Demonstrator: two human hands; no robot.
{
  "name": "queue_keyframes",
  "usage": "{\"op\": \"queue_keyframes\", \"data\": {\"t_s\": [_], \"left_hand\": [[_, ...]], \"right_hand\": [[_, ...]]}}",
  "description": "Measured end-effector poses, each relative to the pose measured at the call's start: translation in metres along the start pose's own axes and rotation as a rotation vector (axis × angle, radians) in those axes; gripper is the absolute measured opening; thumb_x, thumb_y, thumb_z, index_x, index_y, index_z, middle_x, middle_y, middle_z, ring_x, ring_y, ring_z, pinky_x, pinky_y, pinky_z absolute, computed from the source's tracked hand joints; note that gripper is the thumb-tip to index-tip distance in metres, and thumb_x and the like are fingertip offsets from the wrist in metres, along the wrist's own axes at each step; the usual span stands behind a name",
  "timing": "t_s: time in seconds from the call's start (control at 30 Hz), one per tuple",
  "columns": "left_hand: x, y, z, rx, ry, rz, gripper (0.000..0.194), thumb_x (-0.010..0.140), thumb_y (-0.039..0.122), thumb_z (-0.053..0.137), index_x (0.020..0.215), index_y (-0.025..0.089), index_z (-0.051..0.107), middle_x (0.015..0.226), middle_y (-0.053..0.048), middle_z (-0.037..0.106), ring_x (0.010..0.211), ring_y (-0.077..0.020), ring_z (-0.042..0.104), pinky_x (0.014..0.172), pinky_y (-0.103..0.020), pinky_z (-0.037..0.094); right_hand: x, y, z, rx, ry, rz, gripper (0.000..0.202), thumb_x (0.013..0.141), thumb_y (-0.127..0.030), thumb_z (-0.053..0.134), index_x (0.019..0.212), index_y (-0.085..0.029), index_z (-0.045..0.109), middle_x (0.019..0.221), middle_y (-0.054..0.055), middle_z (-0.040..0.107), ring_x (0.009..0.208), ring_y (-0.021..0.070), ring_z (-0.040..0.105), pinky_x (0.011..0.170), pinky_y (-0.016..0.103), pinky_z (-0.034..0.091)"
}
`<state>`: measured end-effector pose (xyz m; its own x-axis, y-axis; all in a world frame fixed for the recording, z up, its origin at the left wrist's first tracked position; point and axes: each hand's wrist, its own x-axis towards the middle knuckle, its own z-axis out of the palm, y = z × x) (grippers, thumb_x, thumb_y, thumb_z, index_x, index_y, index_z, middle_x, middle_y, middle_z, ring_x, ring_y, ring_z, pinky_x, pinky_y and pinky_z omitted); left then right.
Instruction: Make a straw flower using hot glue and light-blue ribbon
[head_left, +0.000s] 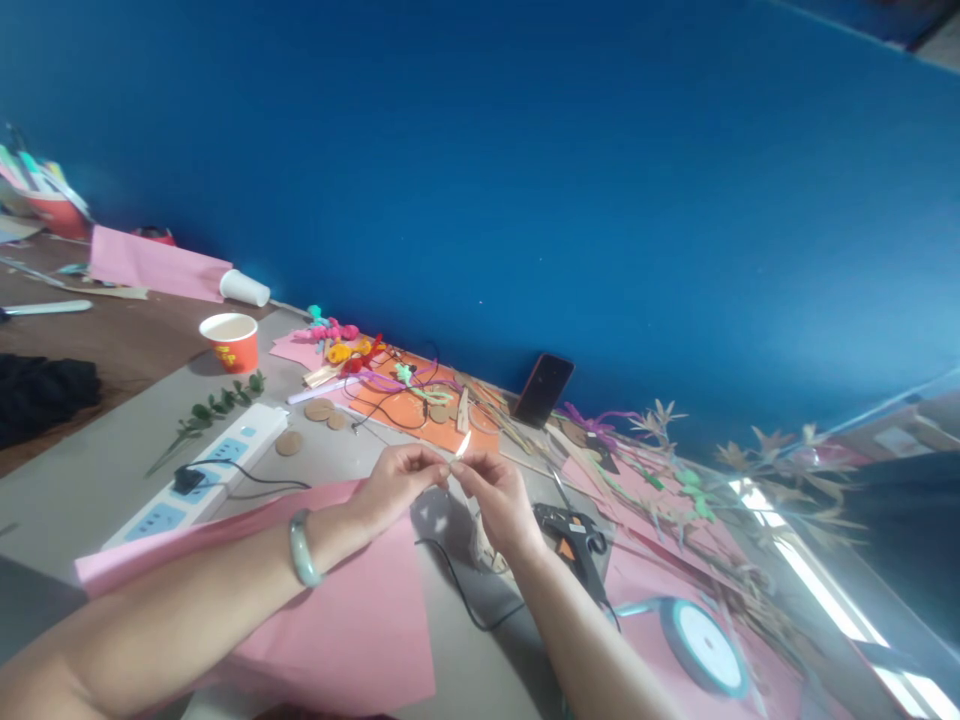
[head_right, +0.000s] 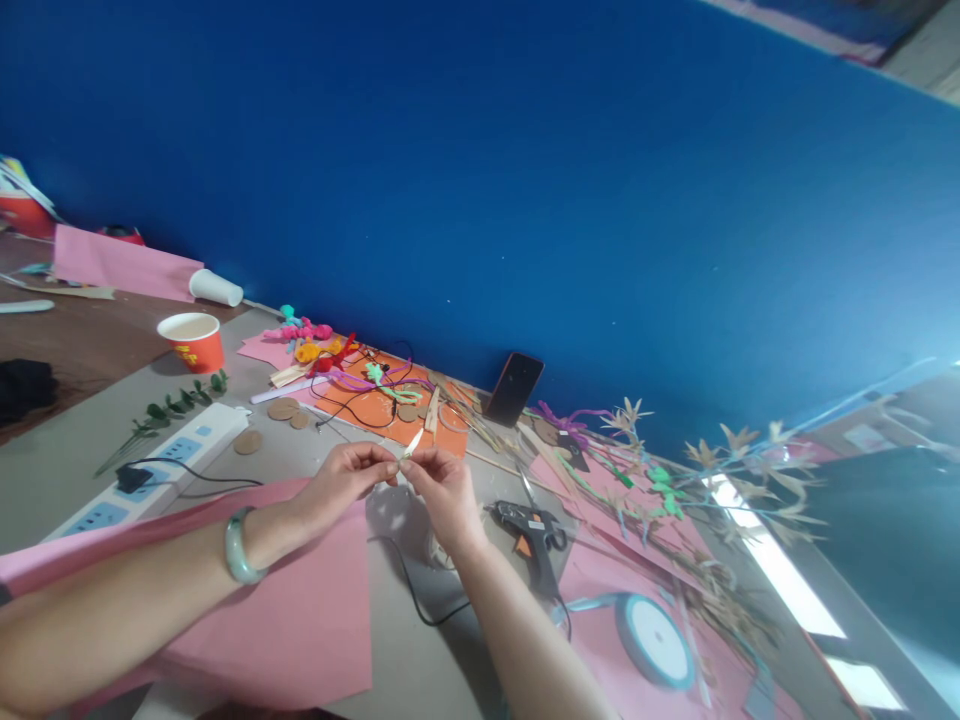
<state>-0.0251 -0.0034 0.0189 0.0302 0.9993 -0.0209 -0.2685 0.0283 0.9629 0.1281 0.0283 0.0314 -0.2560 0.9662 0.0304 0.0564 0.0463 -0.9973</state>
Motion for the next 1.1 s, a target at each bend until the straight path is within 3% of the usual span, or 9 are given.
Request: {"op": "queue_keyframes", "data": {"t_s": [0.47, 0.83, 1.1], "left_hand": [[0.0004, 0.0006, -0.002, 0.071, -0.043, 0.032, 0.02, 0.077, 0.034, 0.065, 0.07, 0.015, 0.065, 0.065, -0.001, 0.065, 0.053, -0.0093, 0.048, 0.052, -0.022, 0.033], [0.0, 0.002, -0.0002, 0.008, -0.014, -0.006, 0.025, 0.078, 0.036, 0.066, 0.07, 0.013, 0.063, 0.062, 0.0, 0.062, 0.048, -0.0053, 0.037, 0.048, -0.021, 0.025], [0.0011, 0.0013, 0.0007, 0.026, 0.002, -0.008, 0.019, 0.078, 0.032, 0.065, 0.071, 0.014, 0.064, 0.062, 0.0, 0.063, 0.047, -0.006, 0.04, 0.047, -0.021, 0.027]], "right_hand": [[0.0002, -0.0032, -0.0016, -0.042, 0.003, 0.016, 0.016, 0.069, -0.031, 0.075, 0.065, -0.017, 0.068, 0.052, -0.004, 0.055, 0.05, 0.0095, 0.043, 0.052, 0.024, 0.033], [0.0008, -0.0033, -0.0026, 0.007, -0.019, 0.004, 0.017, 0.069, -0.034, 0.075, 0.07, -0.017, 0.072, 0.058, -0.001, 0.062, 0.049, 0.0093, 0.044, 0.051, 0.024, 0.035], [0.0002, -0.0052, -0.0005, -0.039, 0.033, -0.004, 0.012, 0.069, -0.028, 0.072, 0.065, -0.017, 0.07, 0.054, -0.002, 0.059, 0.048, 0.0089, 0.044, 0.051, 0.023, 0.036]]}}
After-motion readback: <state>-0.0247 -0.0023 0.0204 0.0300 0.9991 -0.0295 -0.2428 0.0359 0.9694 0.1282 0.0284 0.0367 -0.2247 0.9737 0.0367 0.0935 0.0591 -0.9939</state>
